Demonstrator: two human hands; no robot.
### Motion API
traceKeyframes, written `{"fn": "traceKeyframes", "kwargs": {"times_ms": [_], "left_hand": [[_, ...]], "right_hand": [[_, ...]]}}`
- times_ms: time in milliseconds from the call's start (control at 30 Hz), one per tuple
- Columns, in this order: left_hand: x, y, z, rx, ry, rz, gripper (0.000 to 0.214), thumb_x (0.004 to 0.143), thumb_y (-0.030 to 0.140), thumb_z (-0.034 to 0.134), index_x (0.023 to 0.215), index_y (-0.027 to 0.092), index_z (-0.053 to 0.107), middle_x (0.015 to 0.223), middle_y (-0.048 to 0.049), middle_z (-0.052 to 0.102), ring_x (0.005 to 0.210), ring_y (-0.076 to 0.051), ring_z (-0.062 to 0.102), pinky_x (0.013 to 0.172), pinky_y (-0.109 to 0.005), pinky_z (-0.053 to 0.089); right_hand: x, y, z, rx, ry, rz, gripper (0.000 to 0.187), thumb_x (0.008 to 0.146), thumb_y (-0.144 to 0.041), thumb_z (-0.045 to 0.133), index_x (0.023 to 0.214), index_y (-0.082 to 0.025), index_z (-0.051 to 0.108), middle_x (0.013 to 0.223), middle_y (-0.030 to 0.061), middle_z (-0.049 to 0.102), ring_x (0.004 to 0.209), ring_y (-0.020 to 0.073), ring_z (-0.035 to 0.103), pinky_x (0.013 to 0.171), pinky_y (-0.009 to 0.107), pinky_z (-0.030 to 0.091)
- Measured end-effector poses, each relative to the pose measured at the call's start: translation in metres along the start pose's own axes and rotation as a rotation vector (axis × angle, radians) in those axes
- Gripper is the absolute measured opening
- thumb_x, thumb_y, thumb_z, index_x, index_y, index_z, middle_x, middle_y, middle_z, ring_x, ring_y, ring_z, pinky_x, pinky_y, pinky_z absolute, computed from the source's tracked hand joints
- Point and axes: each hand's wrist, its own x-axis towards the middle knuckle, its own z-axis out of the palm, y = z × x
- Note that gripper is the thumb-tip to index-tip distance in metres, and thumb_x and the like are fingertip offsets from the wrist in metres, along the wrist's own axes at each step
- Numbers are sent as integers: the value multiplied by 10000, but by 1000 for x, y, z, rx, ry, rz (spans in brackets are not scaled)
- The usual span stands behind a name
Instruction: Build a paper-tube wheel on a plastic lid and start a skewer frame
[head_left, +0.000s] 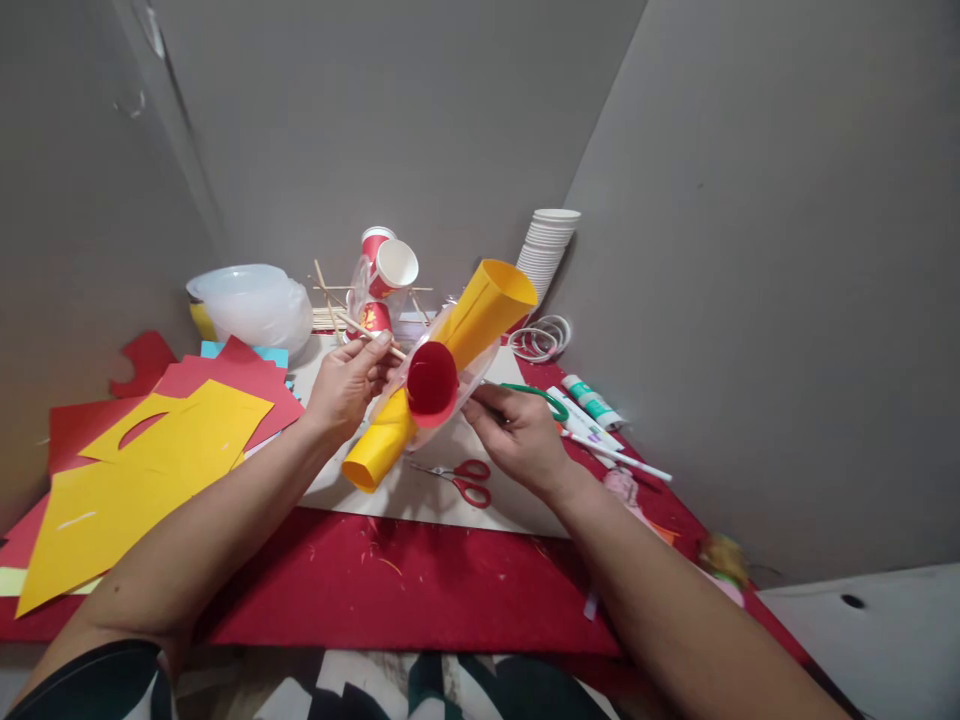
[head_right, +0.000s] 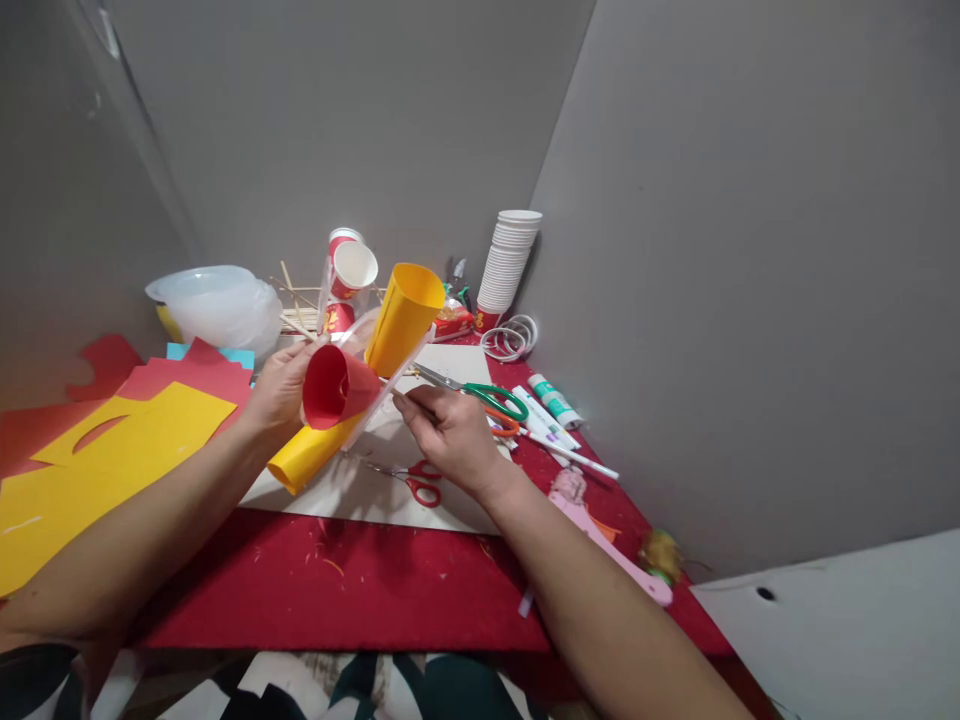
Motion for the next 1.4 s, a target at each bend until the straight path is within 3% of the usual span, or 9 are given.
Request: {"fn": "traceKeyframes", "kwargs": {"times_ms": [267,467,700,833,967,1100,1300,1400], "left_hand": [[1,8,-4,31,-93,16,284,656,374,855,732,166,678,682,0,702,527,-86,602,477,-198,427],[0,15,-2,139,-99,124,348,662,419,852,656,166,613,588,18,642,460,-64,541,430,-188,364],[-1,16,-2,197,-134,190,370,691,427,833,606,160,590,533,20,589,438,-63,504,409,-196,364],[1,14,-3,168,-159,122,311,685,411,832,729,150,669,576,17,627,452,-64,533,420,-183,389],[4,11,-3,103,-117,39,314,658,390,844,715,144,656,591,11,650,432,-60,535,419,-178,397],[4,11,-3,-8,-70,-30,257,688,337,813,702,136,652,635,-2,675,440,-62,530,430,-186,401],[2,15,-5,-93,-153,-197,170,772,270,740,796,115,674,724,-28,700,486,-59,564,454,-167,433],[6,20,-7,-120,-70,-199,155,828,293,694,856,149,641,731,-21,704,485,-59,574,463,-159,455]], "right_hand": [[1,1,-1,172,-38,39,368,968,-409,494,745,-177,672,652,25,662,597,142,599,570,246,462],[0,-1,0,148,12,-32,211,902,-308,587,817,-167,718,595,0,643,481,107,517,483,228,405],[-2,3,-4,149,50,-41,199,900,-261,579,883,-180,759,709,27,734,591,152,645,566,252,499],[-2,5,-4,215,29,5,195,884,-296,608,811,-209,766,725,17,743,640,174,680,589,274,531],[-3,5,-5,277,78,90,152,868,-298,659,925,-223,778,768,13,749,636,152,672,570,263,530],[-5,0,-8,390,215,147,191,778,-255,774,969,-251,779,810,8,758,628,133,677,548,243,537],[2,-6,-15,713,369,238,93,777,-299,795,858,-253,789,714,11,763,556,125,692,463,201,525],[10,-3,-18,835,464,298,163,711,-360,840,789,-231,778,675,12,755,519,126,683,413,187,508]]}}
